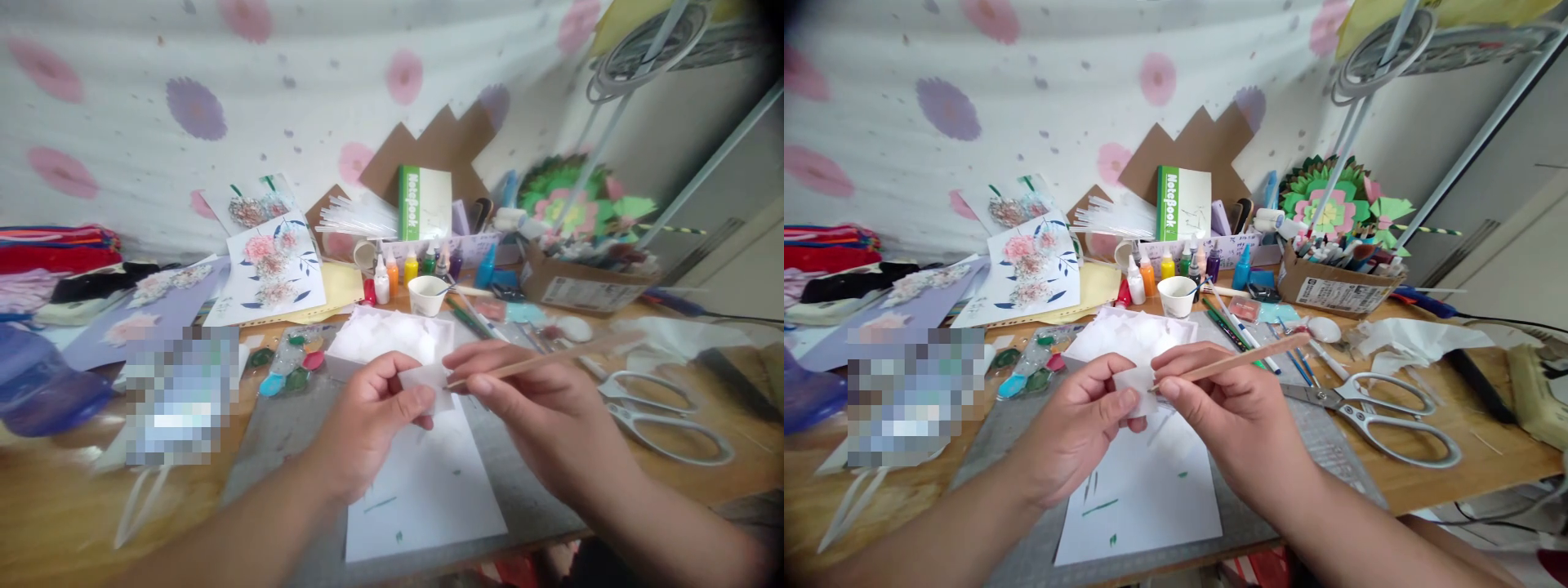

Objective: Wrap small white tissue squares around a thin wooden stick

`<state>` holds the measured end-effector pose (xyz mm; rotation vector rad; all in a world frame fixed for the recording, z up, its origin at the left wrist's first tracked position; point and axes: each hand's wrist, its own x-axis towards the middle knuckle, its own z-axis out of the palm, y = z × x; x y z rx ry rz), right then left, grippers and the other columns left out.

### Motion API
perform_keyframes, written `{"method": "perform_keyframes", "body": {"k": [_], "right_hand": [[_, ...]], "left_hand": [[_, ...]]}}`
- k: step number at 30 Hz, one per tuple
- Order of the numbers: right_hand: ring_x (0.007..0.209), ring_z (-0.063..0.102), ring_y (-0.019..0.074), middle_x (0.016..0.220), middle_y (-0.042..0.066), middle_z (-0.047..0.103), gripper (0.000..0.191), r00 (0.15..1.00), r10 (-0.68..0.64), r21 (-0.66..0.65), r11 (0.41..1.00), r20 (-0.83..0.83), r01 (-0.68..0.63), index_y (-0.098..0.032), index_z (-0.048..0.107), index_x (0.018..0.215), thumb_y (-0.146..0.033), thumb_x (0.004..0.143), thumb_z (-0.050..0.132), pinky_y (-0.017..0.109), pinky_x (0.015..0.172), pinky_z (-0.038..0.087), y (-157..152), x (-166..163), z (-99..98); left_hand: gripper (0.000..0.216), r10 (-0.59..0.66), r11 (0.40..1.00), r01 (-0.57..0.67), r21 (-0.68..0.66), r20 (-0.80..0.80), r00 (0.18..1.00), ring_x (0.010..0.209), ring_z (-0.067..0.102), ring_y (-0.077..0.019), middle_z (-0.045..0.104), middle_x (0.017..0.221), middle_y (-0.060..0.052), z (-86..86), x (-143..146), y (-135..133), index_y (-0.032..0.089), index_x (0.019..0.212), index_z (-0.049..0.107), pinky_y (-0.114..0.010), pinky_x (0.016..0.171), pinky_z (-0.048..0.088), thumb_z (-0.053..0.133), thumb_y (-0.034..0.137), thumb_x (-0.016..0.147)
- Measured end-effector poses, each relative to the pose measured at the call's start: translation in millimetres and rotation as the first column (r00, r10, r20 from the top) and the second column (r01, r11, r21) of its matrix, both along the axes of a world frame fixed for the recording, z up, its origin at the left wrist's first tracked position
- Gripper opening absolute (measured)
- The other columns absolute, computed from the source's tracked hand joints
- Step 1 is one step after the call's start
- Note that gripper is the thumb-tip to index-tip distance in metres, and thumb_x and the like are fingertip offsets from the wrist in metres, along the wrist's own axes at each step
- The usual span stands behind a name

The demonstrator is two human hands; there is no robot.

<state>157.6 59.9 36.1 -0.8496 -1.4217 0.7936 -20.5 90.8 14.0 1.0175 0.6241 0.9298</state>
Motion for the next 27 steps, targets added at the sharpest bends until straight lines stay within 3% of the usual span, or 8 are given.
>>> {"method": "perform_keyframes", "body": {"k": [4,12,22,27], "right_hand": [[0.097,0.07,0.015,0.086,-0.001,0.079,0.014,0.998,0.055,0.039,0.998,-0.017,-0.054,-0.029,0.08,0.086,-0.019,0.086,0.071,0.024,0.09,0.056,-2.6,0.8,2.6],[0.096,0.07,0.0122,0.089,-0.001,0.079,0.014,0.994,0.023,0.126,0.991,0.111,-0.037,-0.026,0.08,0.092,-0.017,0.086,0.071,0.018,0.088,0.056,-8.0,0.1,10.6],[0.091,0.073,0.0173,0.088,0.0,0.079,0.013,0.986,0.005,0.139,0.99,0.168,-0.029,-0.03,0.079,0.093,-0.021,0.086,0.072,0.026,0.081,0.061,-11.3,-1.9,17.4],[0.091,0.072,0.0152,0.086,0.001,0.079,0.009,0.978,-0.01,0.166,0.986,0.207,-0.025,-0.027,0.078,0.091,-0.023,0.087,0.071,0.022,0.081,0.06,-11.5,-4.5,19.8]], "left_hand": [[0.013,0.011,0.997,-0.006,-0.072,0.074,0.997,0.062,0.054,-0.0083,0.061,0.069,0.001,4.9,-0.7,0.5,0.014,0.075,0.069,-0.021,0.061,0.045,0.077,0.024,0.078],[0.013,-0.178,0.972,0.209,-0.105,0.248,0.952,0.063,0.062,-0.0141,0.067,0.066,-0.005,9.4,-0.6,-1.7,0.013,0.074,0.066,-0.025,0.062,0.051,0.066,0.021,0.084],[0.017,-0.207,0.967,0.239,-0.091,0.272,0.94,0.063,0.061,-0.0126,0.063,0.063,-0.003,9.4,-0.9,-3.8,0.013,0.073,0.066,-0.023,0.064,0.051,0.066,0.023,0.087],[0.016,-0.2,0.967,0.233,-0.098,0.267,0.943,0.062,0.062,-0.0123,0.063,0.064,-0.002,9.3,-0.6,-3.7,0.013,0.074,0.066,-0.023,0.063,0.051,0.066,0.023,0.087]]}}
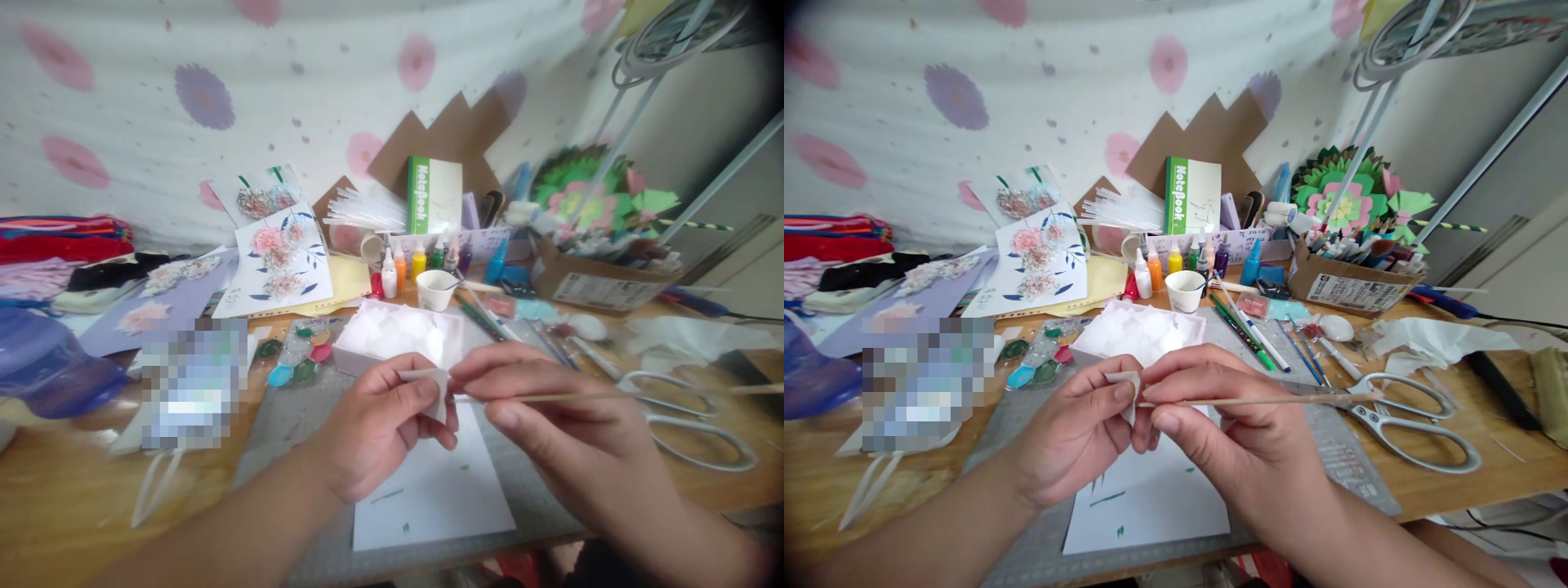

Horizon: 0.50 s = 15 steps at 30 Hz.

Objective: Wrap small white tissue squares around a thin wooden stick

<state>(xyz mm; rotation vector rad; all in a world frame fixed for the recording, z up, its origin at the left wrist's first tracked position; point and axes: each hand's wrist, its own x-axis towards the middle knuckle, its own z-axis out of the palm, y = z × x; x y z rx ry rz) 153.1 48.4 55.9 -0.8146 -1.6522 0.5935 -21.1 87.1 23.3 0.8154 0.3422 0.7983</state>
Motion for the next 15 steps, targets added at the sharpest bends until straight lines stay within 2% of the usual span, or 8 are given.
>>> {"method": "perform_keyframes", "body": {"k": [15], "right_hand": [[0.09,0.072,0.018,0.081,0.001,0.079,0.01,0.998,-0.021,0.016,1.0,0.063,0.02,-0.029,0.078,0.092,-0.026,0.089,0.069,0.027,0.079,0.061,0.9,-0.6,-1.3]], "left_hand": [[0.017,0.013,1.0,-0.013,-0.006,-0.022,1.0,0.061,0.061,-0.0122,0.064,0.064,-0.003,-0.1,0.3,0.4,0.013,0.073,0.065,-0.024,0.062,0.048,0.069,0.025,0.085]]}}
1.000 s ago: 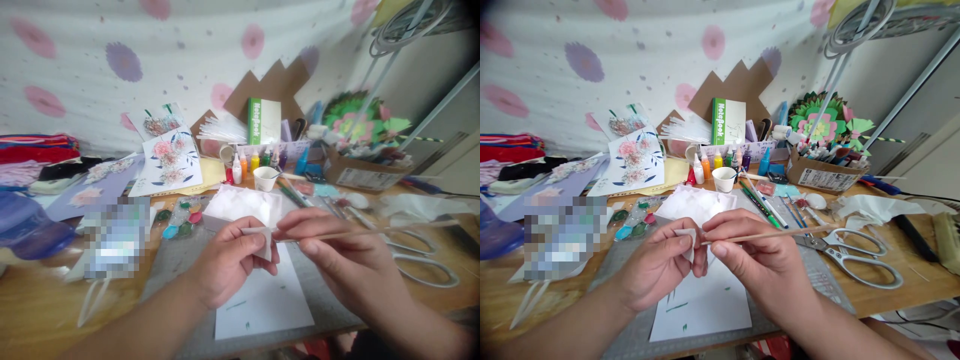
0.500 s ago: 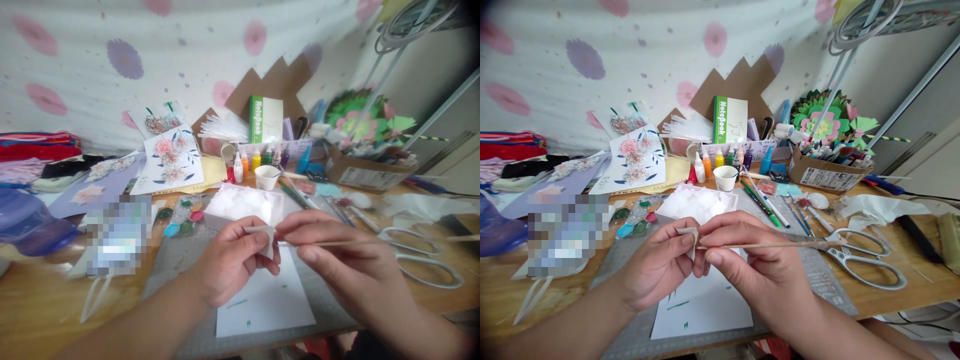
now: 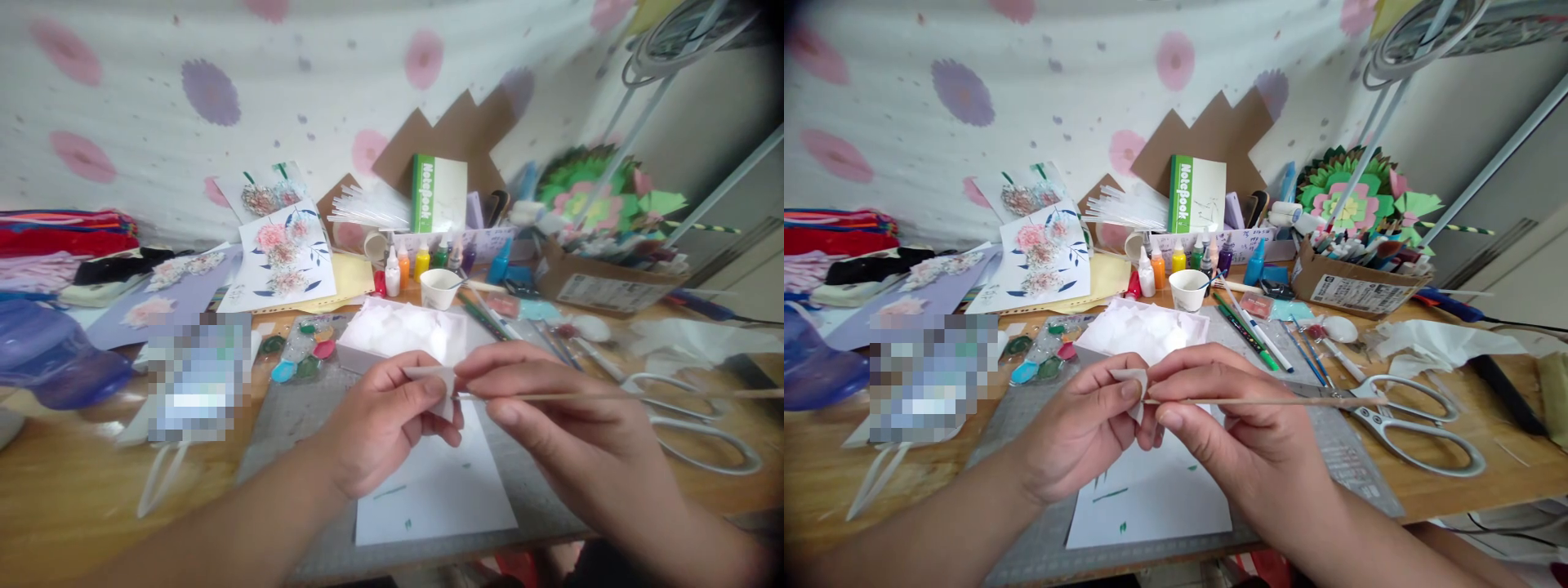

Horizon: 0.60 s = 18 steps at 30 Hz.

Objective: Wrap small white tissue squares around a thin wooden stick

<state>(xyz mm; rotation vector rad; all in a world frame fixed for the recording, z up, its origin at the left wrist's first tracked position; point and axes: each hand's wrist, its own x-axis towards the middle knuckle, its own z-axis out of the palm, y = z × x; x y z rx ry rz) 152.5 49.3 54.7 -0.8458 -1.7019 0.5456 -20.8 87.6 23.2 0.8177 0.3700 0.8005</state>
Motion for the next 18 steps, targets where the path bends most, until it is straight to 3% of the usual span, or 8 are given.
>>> {"method": "perform_keyframes", "body": {"k": [7,18], "right_hand": [[0.09,0.072,0.0202,0.082,0.001,0.079,0.01,1.0,-0.018,-0.002,1.0,0.012,0.018,-0.029,0.078,0.092,-0.028,0.089,0.069,0.031,0.079,0.061,1.1,0.6,-1.7],[0.091,0.071,0.0184,0.089,0.001,0.077,0.017,0.996,-0.068,0.039,0.997,0.054,0.066,-0.028,0.077,0.093,-0.014,0.085,0.07,0.028,0.08,0.059,1.1,1.5,-6.4]], "left_hand": [[0.018,0.023,1.0,-0.023,0.006,-0.018,1.0,0.061,0.06,-0.0126,0.064,0.063,-0.002,0.1,0.4,-1.0,0.013,0.073,0.065,-0.024,0.061,0.048,0.071,0.027,0.083],[0.018,0.098,0.992,-0.092,0.086,-0.077,0.992,0.067,0.057,-0.011,0.063,0.073,-0.001,-2.9,0.7,1.5,0.015,0.076,0.063,-0.024,0.063,0.048,0.075,0.027,0.082]]}}
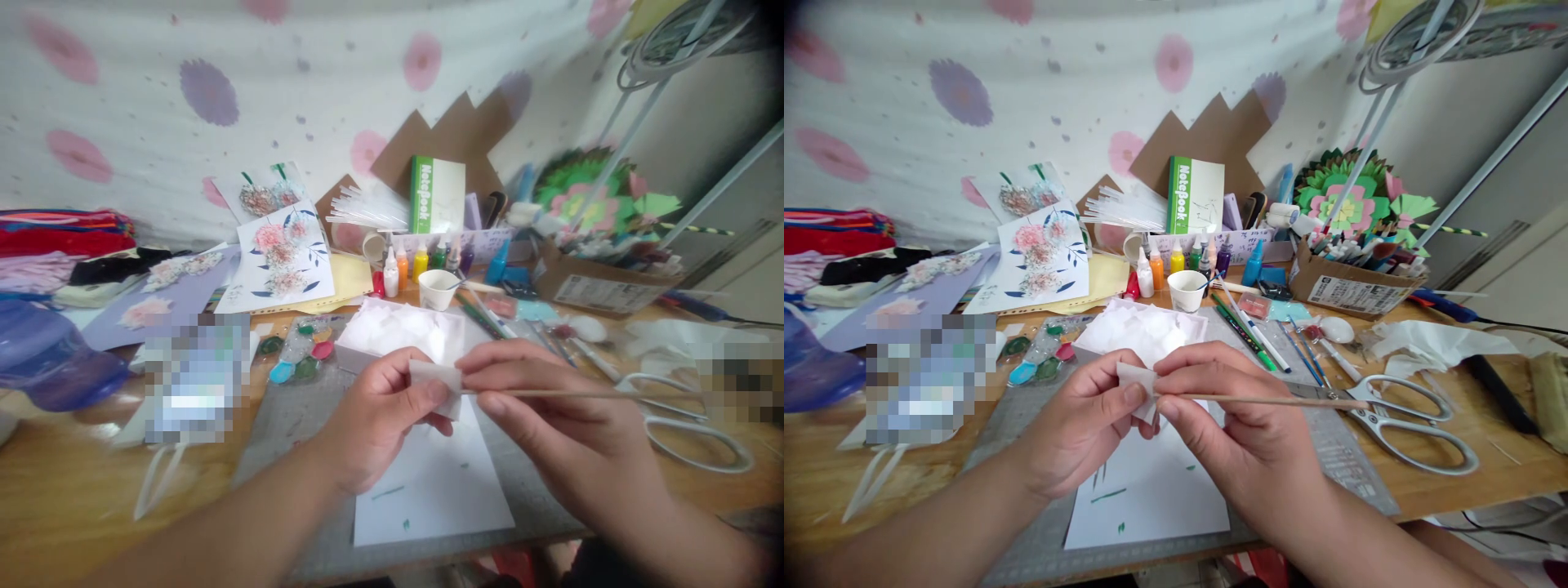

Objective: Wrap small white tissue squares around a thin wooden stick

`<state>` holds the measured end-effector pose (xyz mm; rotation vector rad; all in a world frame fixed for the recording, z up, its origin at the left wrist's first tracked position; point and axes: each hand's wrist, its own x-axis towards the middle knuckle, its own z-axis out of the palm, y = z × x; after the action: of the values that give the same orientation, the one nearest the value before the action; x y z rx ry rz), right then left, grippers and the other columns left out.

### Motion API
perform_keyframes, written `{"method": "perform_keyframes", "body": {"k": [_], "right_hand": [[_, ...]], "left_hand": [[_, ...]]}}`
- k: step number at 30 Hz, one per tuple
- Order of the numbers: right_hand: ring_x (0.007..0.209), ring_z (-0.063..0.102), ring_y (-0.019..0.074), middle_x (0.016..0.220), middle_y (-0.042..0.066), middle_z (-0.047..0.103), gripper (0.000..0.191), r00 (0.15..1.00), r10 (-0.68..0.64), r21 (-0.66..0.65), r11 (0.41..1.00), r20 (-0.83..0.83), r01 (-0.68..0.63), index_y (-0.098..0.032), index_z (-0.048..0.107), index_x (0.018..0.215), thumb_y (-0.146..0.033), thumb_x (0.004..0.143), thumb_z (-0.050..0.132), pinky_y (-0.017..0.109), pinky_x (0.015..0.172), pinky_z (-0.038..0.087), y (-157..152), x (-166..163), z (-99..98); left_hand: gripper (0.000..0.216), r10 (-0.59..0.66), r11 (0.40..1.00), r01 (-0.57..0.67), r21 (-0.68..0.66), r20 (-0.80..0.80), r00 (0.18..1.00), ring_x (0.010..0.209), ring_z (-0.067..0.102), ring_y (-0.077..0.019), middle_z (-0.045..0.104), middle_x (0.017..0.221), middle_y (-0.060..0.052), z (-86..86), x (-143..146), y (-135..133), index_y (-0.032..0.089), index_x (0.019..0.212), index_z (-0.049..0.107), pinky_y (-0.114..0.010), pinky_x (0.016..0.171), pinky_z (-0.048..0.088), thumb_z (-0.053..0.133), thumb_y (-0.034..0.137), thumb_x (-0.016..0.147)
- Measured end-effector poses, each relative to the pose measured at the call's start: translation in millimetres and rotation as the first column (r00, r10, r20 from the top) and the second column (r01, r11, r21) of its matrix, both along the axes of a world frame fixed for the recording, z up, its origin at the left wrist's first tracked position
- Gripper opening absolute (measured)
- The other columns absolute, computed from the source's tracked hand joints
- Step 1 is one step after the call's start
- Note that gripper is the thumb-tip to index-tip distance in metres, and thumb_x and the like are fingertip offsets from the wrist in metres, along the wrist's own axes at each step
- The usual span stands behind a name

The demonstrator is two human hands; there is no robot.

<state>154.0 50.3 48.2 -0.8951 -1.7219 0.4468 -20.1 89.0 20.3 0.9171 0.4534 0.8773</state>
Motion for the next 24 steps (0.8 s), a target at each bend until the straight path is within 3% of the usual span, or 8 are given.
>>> {"method": "perform_keyframes", "body": {"k": [7,10,12,14,15,16,20,24], "right_hand": [[0.088,0.071,0.0189,0.085,0.002,0.077,0.013,0.999,-0.037,0.022,0.999,0.004,0.037,-0.027,0.077,0.09,-0.017,0.085,0.07,0.03,0.078,0.06,0.8,0.5,1.8],[0.089,0.071,0.018,0.085,0.001,0.077,0.013,0.999,-0.044,0.031,0.999,0.016,0.043,-0.026,0.076,0.09,-0.016,0.085,0.07,0.028,0.078,0.06,1.5,1.9,1.0],[0.089,0.071,0.0171,0.086,0.001,0.077,0.013,0.998,-0.059,0.032,0.998,0.019,0.058,-0.026,0.076,0.09,-0.015,0.085,0.07,0.027,0.079,0.059,1.7,3.2,-0.1],[0.088,0.071,0.0167,0.087,0.001,0.077,0.014,0.996,-0.084,0.04,0.996,0.02,0.083,-0.026,0.076,0.089,-0.014,0.085,0.07,0.027,0.079,0.059,1.4,4.1,-1.1],[0.088,0.071,0.0169,0.088,0.002,0.077,0.014,0.995,-0.095,0.048,0.994,0.022,0.094,-0.026,0.076,0.089,-0.014,0.084,0.07,0.028,0.079,0.059,1.2,4.2,-1.5],[0.087,0.071,0.0175,0.088,0.002,0.077,0.015,0.994,-0.103,0.054,0.993,0.026,0.101,-0.026,0.076,0.089,-0.013,0.084,0.07,0.028,0.078,0.059,0.8,3.9,-1.8],[0.087,0.073,0.02,0.088,0.004,0.078,0.017,0.994,-0.08,0.081,0.994,0.07,0.074,-0.026,0.076,0.092,-0.012,0.084,0.069,0.031,0.075,0.061,0.6,-0.9,-2.2],[0.085,0.074,0.0193,0.086,0.005,0.078,0.016,0.992,-0.061,0.089,0.995,0.107,0.051,-0.024,0.077,0.089,-0.012,0.083,0.069,0.028,0.072,0.062,5.8,-5.1,-5.1]], "left_hand": [[0.023,-0.018,0.993,0.038,0.11,-0.176,0.984,0.067,0.059,-0.0133,0.064,0.071,-0.001,-4.4,-1.6,2.2,0.015,0.078,0.063,-0.027,0.065,0.046,0.076,0.033,0.08],[0.023,0.079,0.977,-0.017,0.21,-0.29,0.954,0.069,0.057,-0.0139,0.062,0.072,0.0,-3.7,-1.9,0.6,0.017,0.082,0.061,-0.027,0.066,0.044,0.075,0.036,0.08],[0.021,0.302,0.919,-0.168,0.356,-0.364,0.881,0.067,0.052,-0.0129,0.056,0.071,0.002,-1.6,-3.5,-2.0,0.019,0.081,0.058,-0.025,0.063,0.04,0.073,0.034,0.08],[0.022,0.537,0.791,-0.306,0.53,-0.36,0.763,0.063,0.044,-0.0117,0.049,0.067,0.004,1.9,-5.9,-5.1,0.02,0.072,0.053,-0.025,0.06,0.036,0.068,0.031,0.084],[0.027,0.596,0.737,-0.325,0.592,-0.344,0.726,0.061,0.042,-0.0116,0.046,0.064,0.004,4.0,-6.9,-6.6,0.02,0.067,0.05,-0.025,0.058,0.035,0.064,0.031,0.087],[0.031,0.598,0.722,-0.301,0.623,-0.342,0.725,0.06,0.041,-0.0119,0.045,0.061,0.004,6.0,-7.7,-7.8,0.019,0.064,0.049,-0.025,0.057,0.035,0.06,0.033,0.089],[0.035,0.325,0.856,-0.066,0.513,-0.435,0.84,0.066,0.052,-0.0148,0.058,0.066,-0.001,9.1,-6.6,-7.4,0.017,0.069,0.059,-0.027,0.063,0.041,0.052,0.042,0.093],[0.035,0.164,0.946,-0.037,0.321,-0.376,0.912,0.074,0.06,-0.0173,0.062,0.071,-0.002,2.8,-3.2,-0.5,0.016,0.073,0.063,-0.031,0.073,0.048,0.056,0.045,0.09]]}}
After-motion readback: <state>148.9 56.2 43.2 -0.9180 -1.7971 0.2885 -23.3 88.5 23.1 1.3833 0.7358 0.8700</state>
